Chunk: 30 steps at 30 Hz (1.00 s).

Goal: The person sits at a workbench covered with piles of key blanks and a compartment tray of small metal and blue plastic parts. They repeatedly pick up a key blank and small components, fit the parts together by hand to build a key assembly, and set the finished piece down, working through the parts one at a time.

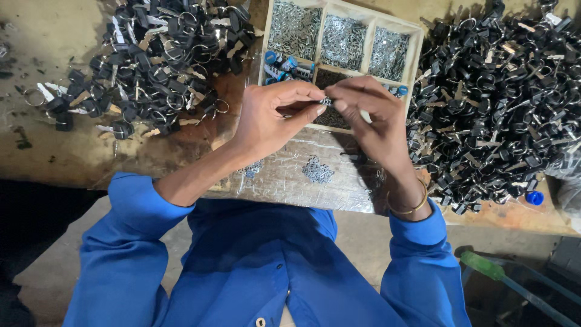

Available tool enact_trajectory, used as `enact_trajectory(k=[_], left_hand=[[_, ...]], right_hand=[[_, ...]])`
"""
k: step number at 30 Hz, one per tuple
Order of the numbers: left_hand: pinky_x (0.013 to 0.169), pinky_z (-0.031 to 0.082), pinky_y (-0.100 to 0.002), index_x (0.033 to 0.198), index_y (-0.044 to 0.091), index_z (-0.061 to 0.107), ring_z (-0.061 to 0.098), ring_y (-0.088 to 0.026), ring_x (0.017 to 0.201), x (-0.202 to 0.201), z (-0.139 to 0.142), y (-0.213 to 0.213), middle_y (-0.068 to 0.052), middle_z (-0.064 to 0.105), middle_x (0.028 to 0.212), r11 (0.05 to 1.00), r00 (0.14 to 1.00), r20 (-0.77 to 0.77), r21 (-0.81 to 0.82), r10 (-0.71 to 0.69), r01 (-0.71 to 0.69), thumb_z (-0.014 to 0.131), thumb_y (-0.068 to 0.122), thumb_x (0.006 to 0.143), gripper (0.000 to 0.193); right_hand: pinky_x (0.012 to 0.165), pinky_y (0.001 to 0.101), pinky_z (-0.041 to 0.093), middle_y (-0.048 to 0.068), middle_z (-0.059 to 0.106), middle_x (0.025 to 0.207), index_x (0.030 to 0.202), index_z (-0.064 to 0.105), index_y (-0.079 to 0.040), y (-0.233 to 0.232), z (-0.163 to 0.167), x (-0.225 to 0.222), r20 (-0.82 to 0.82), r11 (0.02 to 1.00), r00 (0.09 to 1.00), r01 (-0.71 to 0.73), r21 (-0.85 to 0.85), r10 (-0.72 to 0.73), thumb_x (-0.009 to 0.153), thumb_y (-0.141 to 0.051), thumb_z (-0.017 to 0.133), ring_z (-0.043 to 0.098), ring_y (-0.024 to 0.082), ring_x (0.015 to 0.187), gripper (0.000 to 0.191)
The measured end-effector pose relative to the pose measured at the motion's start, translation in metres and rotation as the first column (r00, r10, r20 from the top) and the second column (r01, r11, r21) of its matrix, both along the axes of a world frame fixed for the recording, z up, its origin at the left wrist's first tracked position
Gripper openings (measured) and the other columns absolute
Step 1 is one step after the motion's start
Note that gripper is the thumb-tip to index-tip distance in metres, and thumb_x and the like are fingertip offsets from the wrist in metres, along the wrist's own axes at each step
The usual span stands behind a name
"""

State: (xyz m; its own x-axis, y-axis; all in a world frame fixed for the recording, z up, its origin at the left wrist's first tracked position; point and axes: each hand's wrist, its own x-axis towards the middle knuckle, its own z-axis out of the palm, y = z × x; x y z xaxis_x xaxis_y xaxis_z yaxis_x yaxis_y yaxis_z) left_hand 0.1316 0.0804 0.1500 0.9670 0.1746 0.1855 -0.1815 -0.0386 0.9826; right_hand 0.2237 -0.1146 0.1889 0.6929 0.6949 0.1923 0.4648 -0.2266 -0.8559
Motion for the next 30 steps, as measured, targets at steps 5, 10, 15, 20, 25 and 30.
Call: enact_trajectory(k=[5, 10, 15, 20, 25, 30], left_hand=[[0.086, 0.066, -0.025, 0.113, 0.0, 0.073, 0.077, -0.011, 0.097, -0.002, 0.003, 0.0, -0.007, 0.079, 0.108, 1.0, 1.0, -0.028, -0.027, -0.003, 0.002, 0.078, 0.0, 0.096, 0.019], [0.085, 0.066, -0.025, 0.114, 0.0, 0.072, 0.078, -0.011, 0.096, -0.003, 0.006, 0.001, -0.007, 0.079, 0.108, 0.999, 1.0, -0.024, -0.031, -0.006, 0.006, 0.077, 0.0, 0.095, 0.02], [0.085, 0.067, -0.025, 0.114, 0.001, 0.073, 0.078, -0.011, 0.096, -0.003, 0.007, 0.002, -0.006, 0.079, 0.107, 1.0, 1.0, -0.021, -0.003, -0.001, 0.001, 0.078, 0.0, 0.095, 0.02], [0.082, 0.067, -0.025, 0.113, 0.001, 0.074, 0.078, -0.011, 0.093, -0.001, 0.007, 0.002, -0.006, 0.08, 0.105, 1.0, 0.999, -0.042, 0.009, -0.004, 0.004, 0.079, 0.001, 0.094, 0.02], [0.082, 0.067, -0.025, 0.111, 0.001, 0.073, 0.078, -0.011, 0.093, -0.001, 0.006, 0.001, -0.007, 0.079, 0.105, 1.0, 1.0, -0.018, 0.021, -0.007, 0.007, 0.079, 0.0, 0.094, 0.019], [0.083, 0.067, -0.025, 0.112, 0.001, 0.073, 0.078, -0.012, 0.094, -0.002, 0.005, 0.002, -0.007, 0.079, 0.105, 1.0, 1.0, 0.001, -0.005, -0.022, 0.022, 0.078, -0.001, 0.094, 0.018]], right_hand=[[0.084, 0.0405, 0.044, 0.009, 0.065, 0.096, 0.105, 0.08, -0.009, 0.003, -0.014, 0.007, 0.497, 0.935, 0.864, 0.24, -0.263, -0.082, 0.093, -0.01, 0.083, 0.057, 0.029, 0.094, 0.012], [0.082, 0.0432, 0.035, 0.004, 0.063, 0.09, 0.097, 0.076, -0.014, 0.004, -0.019, 0.008, 0.493, 0.888, 0.87, 0.215, -0.406, 0.015, 0.091, -0.017, 0.081, 0.054, 0.029, 0.092, 0.008], [0.086, 0.0423, 0.037, 0.007, 0.062, 0.1, 0.107, 0.064, -0.005, 0.001, -0.01, 0.007, 0.374, 0.946, 0.927, 0.145, -0.289, -0.028, 0.107, -0.01, 0.07, 0.051, 0.029, 0.095, 0.008], [0.087, 0.0342, 0.043, 0.008, 0.056, 0.101, 0.108, 0.058, 0.0, -0.001, -0.008, 0.001, 0.098, 0.983, 0.989, 0.123, -0.137, -0.11, 0.113, -0.007, 0.063, 0.049, 0.021, 0.095, 0.009], [0.094, 0.0262, 0.046, 0.005, 0.057, 0.118, 0.115, 0.059, 0.0, -0.003, -0.013, 0.001, -0.234, 0.992, 0.971, -0.015, 0.123, 0.044, 0.109, 0.001, 0.061, 0.055, 0.011, 0.107, 0.006], [0.096, 0.0267, 0.047, 0.005, 0.057, 0.12, 0.116, 0.06, 0.0, -0.004, -0.017, 0.001, -0.256, 0.99, 0.964, -0.039, 0.136, 0.073, 0.109, 0.003, 0.063, 0.055, 0.012, 0.109, 0.009]])
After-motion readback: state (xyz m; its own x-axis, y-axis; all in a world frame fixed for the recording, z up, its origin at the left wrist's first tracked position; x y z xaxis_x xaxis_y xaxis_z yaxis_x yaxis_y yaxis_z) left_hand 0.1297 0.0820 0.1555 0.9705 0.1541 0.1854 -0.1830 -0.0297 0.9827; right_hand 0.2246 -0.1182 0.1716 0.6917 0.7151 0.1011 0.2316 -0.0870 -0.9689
